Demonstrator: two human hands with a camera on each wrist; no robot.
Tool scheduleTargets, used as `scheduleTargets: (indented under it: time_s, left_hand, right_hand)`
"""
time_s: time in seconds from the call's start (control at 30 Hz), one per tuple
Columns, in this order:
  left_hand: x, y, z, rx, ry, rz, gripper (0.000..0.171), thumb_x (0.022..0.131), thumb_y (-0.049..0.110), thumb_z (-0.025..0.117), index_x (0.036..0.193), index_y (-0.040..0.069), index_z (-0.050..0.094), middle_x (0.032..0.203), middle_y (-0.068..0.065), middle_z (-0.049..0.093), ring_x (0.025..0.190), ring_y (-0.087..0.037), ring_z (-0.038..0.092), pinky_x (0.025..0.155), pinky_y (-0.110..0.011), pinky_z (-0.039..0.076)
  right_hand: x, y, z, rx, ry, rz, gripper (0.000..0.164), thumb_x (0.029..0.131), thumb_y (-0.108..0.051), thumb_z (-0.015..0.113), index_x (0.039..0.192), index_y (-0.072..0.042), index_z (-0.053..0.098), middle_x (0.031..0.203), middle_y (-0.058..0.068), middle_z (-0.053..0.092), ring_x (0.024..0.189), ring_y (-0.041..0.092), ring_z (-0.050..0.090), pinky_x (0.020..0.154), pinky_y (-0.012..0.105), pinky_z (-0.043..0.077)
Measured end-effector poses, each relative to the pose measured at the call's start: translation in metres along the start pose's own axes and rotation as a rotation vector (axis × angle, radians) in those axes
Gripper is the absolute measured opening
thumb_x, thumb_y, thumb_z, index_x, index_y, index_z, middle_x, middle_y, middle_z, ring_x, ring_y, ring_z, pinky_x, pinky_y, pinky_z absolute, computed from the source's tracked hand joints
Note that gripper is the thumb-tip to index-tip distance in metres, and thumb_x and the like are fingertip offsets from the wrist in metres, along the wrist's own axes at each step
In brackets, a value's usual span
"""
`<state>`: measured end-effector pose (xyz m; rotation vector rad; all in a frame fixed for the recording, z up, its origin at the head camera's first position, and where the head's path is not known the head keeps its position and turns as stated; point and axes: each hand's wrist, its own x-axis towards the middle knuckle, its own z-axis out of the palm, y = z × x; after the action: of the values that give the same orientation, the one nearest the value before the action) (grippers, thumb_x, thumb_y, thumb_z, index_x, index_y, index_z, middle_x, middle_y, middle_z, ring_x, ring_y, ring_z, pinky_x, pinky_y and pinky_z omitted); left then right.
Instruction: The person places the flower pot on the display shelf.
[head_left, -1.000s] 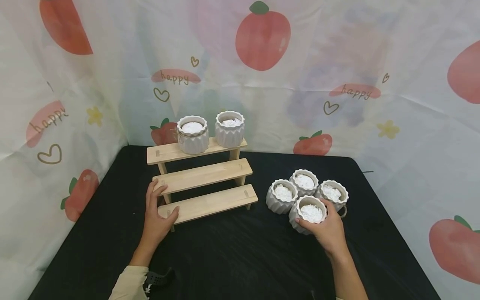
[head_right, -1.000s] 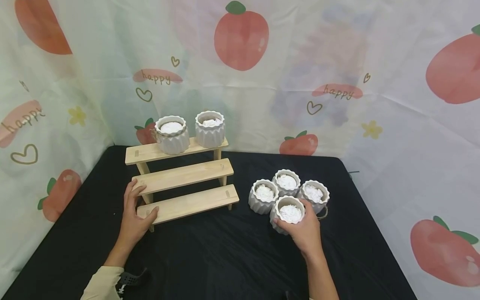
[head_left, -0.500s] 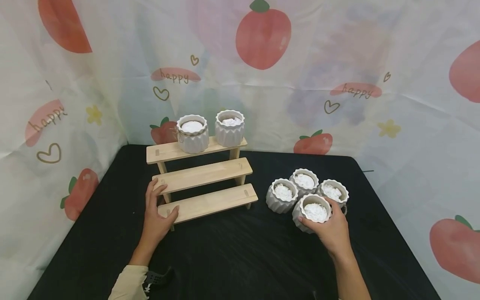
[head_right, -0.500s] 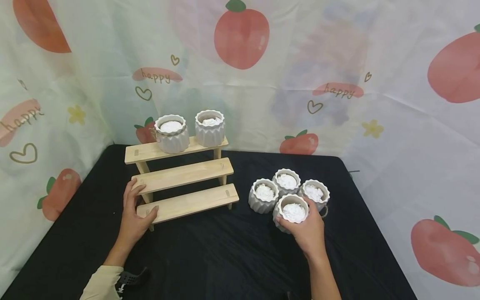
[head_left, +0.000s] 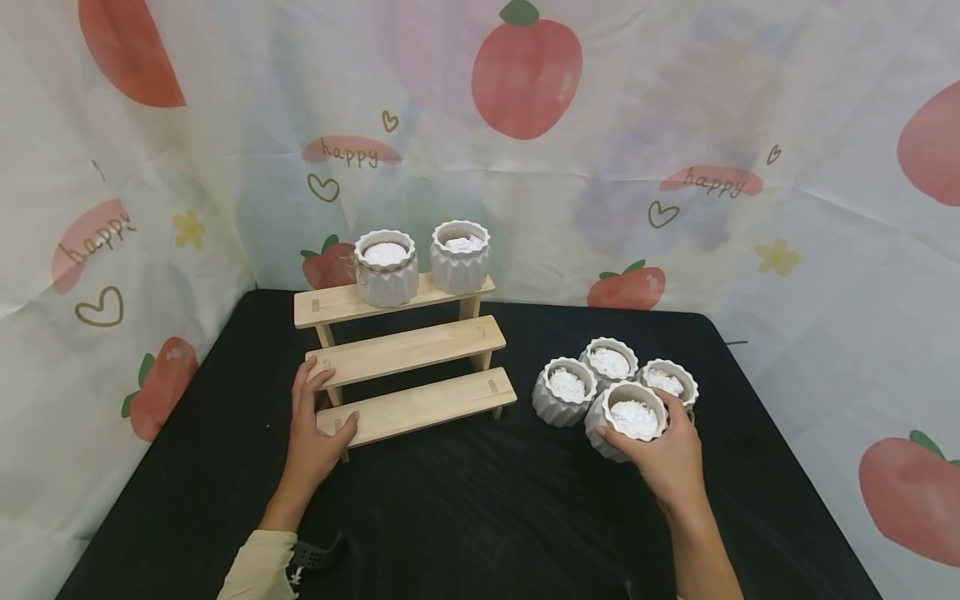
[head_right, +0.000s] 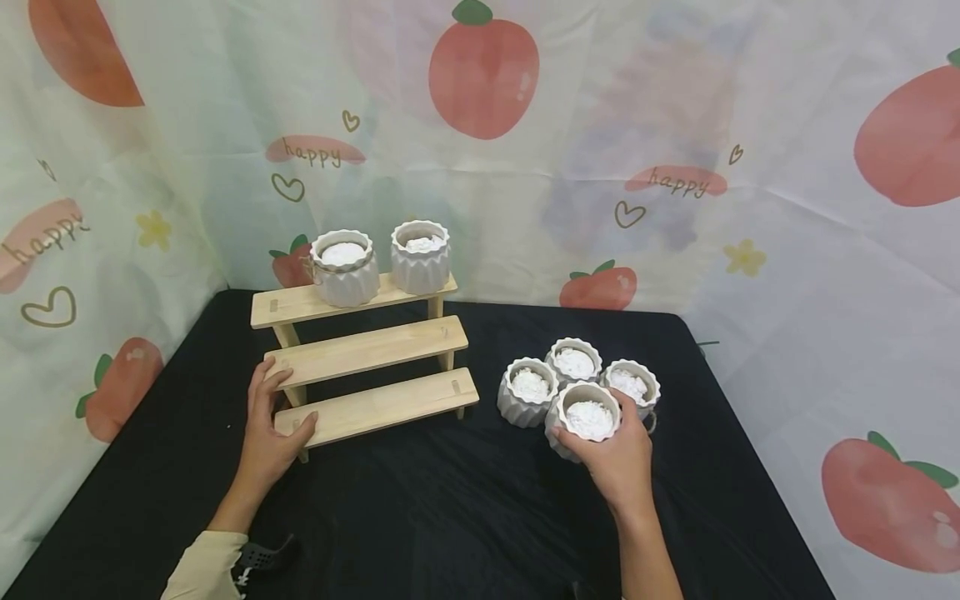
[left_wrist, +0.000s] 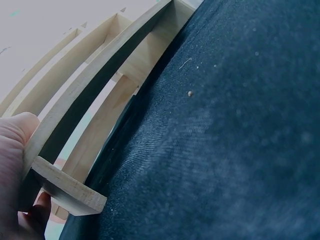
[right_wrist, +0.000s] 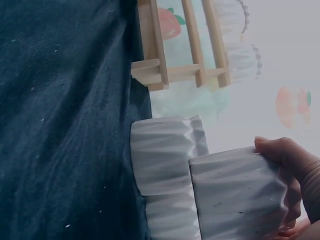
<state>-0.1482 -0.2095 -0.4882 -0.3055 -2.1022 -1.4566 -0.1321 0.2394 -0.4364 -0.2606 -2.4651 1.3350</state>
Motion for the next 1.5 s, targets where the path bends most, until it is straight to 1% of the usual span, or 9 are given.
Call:
scheduleTargets:
  time_s: [0.2, 0.6, 0.83, 0.97, 1.13, 1.23, 1.3, 1.43, 1.5]
  left_hand:
    - [0.001, -0.003, 0.001, -0.003, -0.001, 0.001, 0.073, 0.076, -0.023, 0.074, 0.142, -0.01, 0.045, 0.163, -0.031, 0.018, 0.15, -0.043, 0.016, 0.106, -0.074, 0.026]
    - [0.0, -0.002, 0.0, 0.01, -0.001, -0.001, 0.073, 0.077, -0.022, 0.074, 0.142, -0.009, 0.045, 0.163, -0.03, 0.018, 0.151, -0.042, 0.015, 0.106, -0.074, 0.025]
    - [-0.006, -0.047, 0.0, 0.039, -0.01, -0.003, 0.078, 0.079, -0.011, 0.079, 0.148, 0.006, 0.047, 0.169, -0.009, 0.017, 0.153, -0.032, 0.015, 0.109, -0.068, 0.027]
    - [-0.007, -0.05, -0.001, 0.04, -0.012, 0.0, 0.078, 0.08, -0.007, 0.08, 0.149, 0.008, 0.048, 0.169, -0.006, 0.017, 0.153, -0.03, 0.014, 0.109, -0.066, 0.027]
    - [-0.006, -0.048, -0.001, 0.035, -0.005, -0.005, 0.079, 0.079, -0.01, 0.081, 0.148, 0.006, 0.048, 0.169, -0.01, 0.018, 0.152, -0.032, 0.016, 0.109, -0.066, 0.028]
    - [-0.005, -0.043, 0.001, 0.034, 0.003, -0.013, 0.079, 0.077, -0.014, 0.08, 0.146, 0.002, 0.047, 0.168, -0.015, 0.018, 0.152, -0.035, 0.016, 0.108, -0.067, 0.028]
    - [-0.004, -0.035, 0.001, 0.03, 0.005, -0.02, 0.077, 0.076, -0.017, 0.079, 0.145, -0.001, 0.047, 0.167, -0.018, 0.018, 0.152, -0.037, 0.015, 0.109, -0.067, 0.027]
    - [-0.002, -0.013, 0.001, 0.012, 0.0, -0.026, 0.073, 0.077, -0.019, 0.075, 0.143, -0.006, 0.045, 0.165, -0.025, 0.018, 0.152, -0.038, 0.013, 0.11, -0.067, 0.025]
    - [-0.001, -0.007, 0.001, 0.004, 0.0, -0.012, 0.072, 0.078, -0.019, 0.074, 0.142, -0.007, 0.045, 0.164, -0.026, 0.017, 0.153, -0.038, 0.013, 0.112, -0.066, 0.023]
  right_hand:
    - [-0.001, -0.006, 0.0, 0.015, 0.001, -0.01, 0.093, 0.067, -0.012, 0.099, 0.145, -0.001, 0.05, 0.134, 0.02, 0.057, 0.115, 0.026, 0.052, 0.084, 0.033, 0.041]
    - [-0.001, -0.015, 0.003, 0.054, 0.014, -0.042, 0.091, 0.065, -0.008, 0.099, 0.143, -0.003, 0.053, 0.13, 0.016, 0.06, 0.111, 0.019, 0.053, 0.082, 0.024, 0.041]
    - [-0.002, -0.019, 0.004, 0.068, 0.023, -0.039, 0.093, 0.065, -0.008, 0.099, 0.145, -0.003, 0.052, 0.132, 0.016, 0.06, 0.112, 0.02, 0.053, 0.08, 0.019, 0.042]
    - [-0.003, -0.024, 0.005, 0.078, 0.023, -0.051, 0.092, 0.066, -0.008, 0.099, 0.144, -0.003, 0.051, 0.131, 0.015, 0.06, 0.111, 0.02, 0.053, 0.081, 0.019, 0.043]
    - [-0.003, -0.029, 0.008, 0.1, 0.015, -0.053, 0.092, 0.066, -0.007, 0.099, 0.145, -0.003, 0.051, 0.132, 0.012, 0.06, 0.112, 0.018, 0.053, 0.082, 0.018, 0.043]
    - [-0.002, -0.031, 0.01, 0.12, 0.009, -0.054, 0.093, 0.066, -0.005, 0.098, 0.146, -0.003, 0.051, 0.134, 0.012, 0.059, 0.114, 0.017, 0.052, 0.083, 0.019, 0.043]
    - [-0.002, -0.033, 0.011, 0.134, 0.005, -0.056, 0.094, 0.066, -0.005, 0.098, 0.147, -0.003, 0.05, 0.135, 0.012, 0.059, 0.114, 0.017, 0.052, 0.084, 0.019, 0.043]
    - [-0.001, -0.036, 0.015, 0.159, -0.009, -0.056, 0.095, 0.066, -0.004, 0.098, 0.147, -0.002, 0.049, 0.136, 0.013, 0.058, 0.114, 0.018, 0.052, 0.084, 0.017, 0.043]
    - [-0.001, -0.037, 0.017, 0.163, -0.013, -0.056, 0.095, 0.067, -0.004, 0.098, 0.148, -0.002, 0.048, 0.136, 0.013, 0.058, 0.115, 0.018, 0.052, 0.084, 0.017, 0.043]
